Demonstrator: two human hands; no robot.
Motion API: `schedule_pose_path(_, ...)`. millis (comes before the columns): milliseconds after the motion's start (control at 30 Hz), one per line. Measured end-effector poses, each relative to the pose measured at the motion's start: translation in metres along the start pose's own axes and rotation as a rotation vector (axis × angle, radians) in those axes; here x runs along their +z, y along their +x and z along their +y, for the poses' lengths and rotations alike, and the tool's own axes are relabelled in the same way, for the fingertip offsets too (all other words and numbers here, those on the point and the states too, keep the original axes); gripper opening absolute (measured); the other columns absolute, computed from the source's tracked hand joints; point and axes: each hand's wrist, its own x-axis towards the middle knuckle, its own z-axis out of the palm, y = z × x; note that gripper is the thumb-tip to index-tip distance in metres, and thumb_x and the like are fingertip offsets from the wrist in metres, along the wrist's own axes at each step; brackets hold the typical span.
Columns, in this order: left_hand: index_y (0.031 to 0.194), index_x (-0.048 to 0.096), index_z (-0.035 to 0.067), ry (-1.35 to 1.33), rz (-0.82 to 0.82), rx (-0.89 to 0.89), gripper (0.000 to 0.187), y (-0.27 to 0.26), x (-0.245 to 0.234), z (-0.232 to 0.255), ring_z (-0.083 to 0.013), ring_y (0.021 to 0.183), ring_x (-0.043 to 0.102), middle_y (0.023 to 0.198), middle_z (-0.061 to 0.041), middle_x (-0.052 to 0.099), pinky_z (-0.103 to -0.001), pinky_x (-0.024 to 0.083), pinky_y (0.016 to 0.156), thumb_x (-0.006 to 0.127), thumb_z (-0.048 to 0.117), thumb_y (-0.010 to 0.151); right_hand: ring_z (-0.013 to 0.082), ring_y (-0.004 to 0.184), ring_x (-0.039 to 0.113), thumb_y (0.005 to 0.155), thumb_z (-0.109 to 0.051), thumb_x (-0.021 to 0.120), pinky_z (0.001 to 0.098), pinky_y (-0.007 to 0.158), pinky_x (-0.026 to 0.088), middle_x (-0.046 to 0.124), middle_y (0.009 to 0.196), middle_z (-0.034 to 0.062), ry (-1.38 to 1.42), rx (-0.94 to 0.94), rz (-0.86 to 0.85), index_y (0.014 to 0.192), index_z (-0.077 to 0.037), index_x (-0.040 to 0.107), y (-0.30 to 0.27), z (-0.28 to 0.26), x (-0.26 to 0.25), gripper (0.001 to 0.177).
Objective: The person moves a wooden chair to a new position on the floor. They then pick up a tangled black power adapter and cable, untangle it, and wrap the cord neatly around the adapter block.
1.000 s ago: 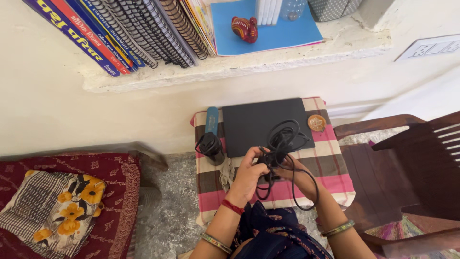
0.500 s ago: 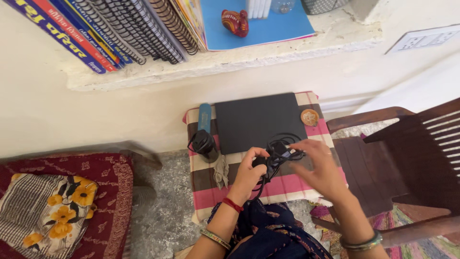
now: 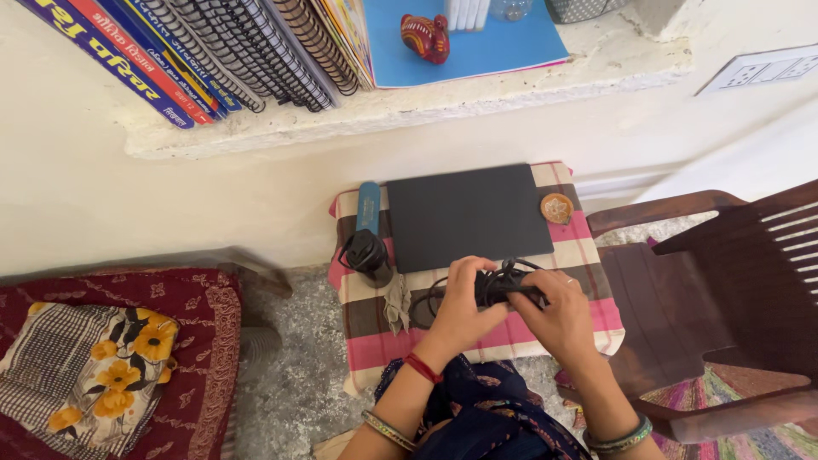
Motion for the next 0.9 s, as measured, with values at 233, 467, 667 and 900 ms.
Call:
schedule_pose_path(233, 0.125, 0.052, 0.006, 0.177, 0.005, -0.130, 0.055, -0.001, -0.007, 0.003, -0.0395, 0.115, 0.062, 0.123, -0.020, 0.062, -0.045, 0.051, 0.097, 0.077, 0.010, 0.077, 0.0280, 0.079, 0.064, 0.073, -0.015, 0.082, 0.0394, 0.072, 0.050, 0.069, 0.083, 0.0089, 0.083, -0.042, 0.034, 0.085, -0.007, 0.071, -0.001, 0.001, -0.003, 0.019)
schedule_pose_path(467, 0.118, 0.056, 0.005, 0.060, -0.049, -0.275, 0.045, 0.001, -0.015, 0.001, -0.0312, 0.095, 0.076, 0.102, -0.018, 0.074, -0.039, 0.060, 0.082, 0.078, 0.016, 0.081, 0.0229, 0.078, 0.068, 0.074, -0.008, 0.079, 0.0353, 0.069, 0.053, 0.068, 0.084, 0.0070, 0.155, 0.001, 0.015, 0.093, -0.008, 0.073, 0.008, 0.000, -0.012, 0.020)
schedule_pose_path(667, 0.119, 0.060, 0.004, -0.004, -0.133, -0.341, 0.038, -0.001, -0.022, 0.005, -0.0289, 0.084, 0.077, 0.094, -0.018, 0.074, -0.038, 0.060, 0.077, 0.068, 0.012, 0.082, 0.0242, 0.079, 0.065, 0.073, -0.002, 0.078, 0.0362, 0.069, 0.052, 0.064, 0.084, 0.0069, 0.138, -0.065, -0.010, 0.089, -0.008, 0.074, 0.011, -0.003, -0.012, 0.018)
schedule_pose_path(900, 0.117, 0.061, 0.003, 0.194, 0.006, -0.179, 0.032, -0.001, -0.012, -0.014, -0.0378, 0.094, 0.071, 0.103, -0.022, 0.072, -0.044, 0.056, 0.084, 0.060, 0.007, 0.085, 0.0240, 0.086, 0.068, 0.071, 0.001, 0.075, 0.0351, 0.073, 0.054, 0.064, 0.094, 0.0076, 0.205, -0.051, -0.051, 0.090, -0.008, 0.073, 0.013, -0.005, -0.006, 0.020)
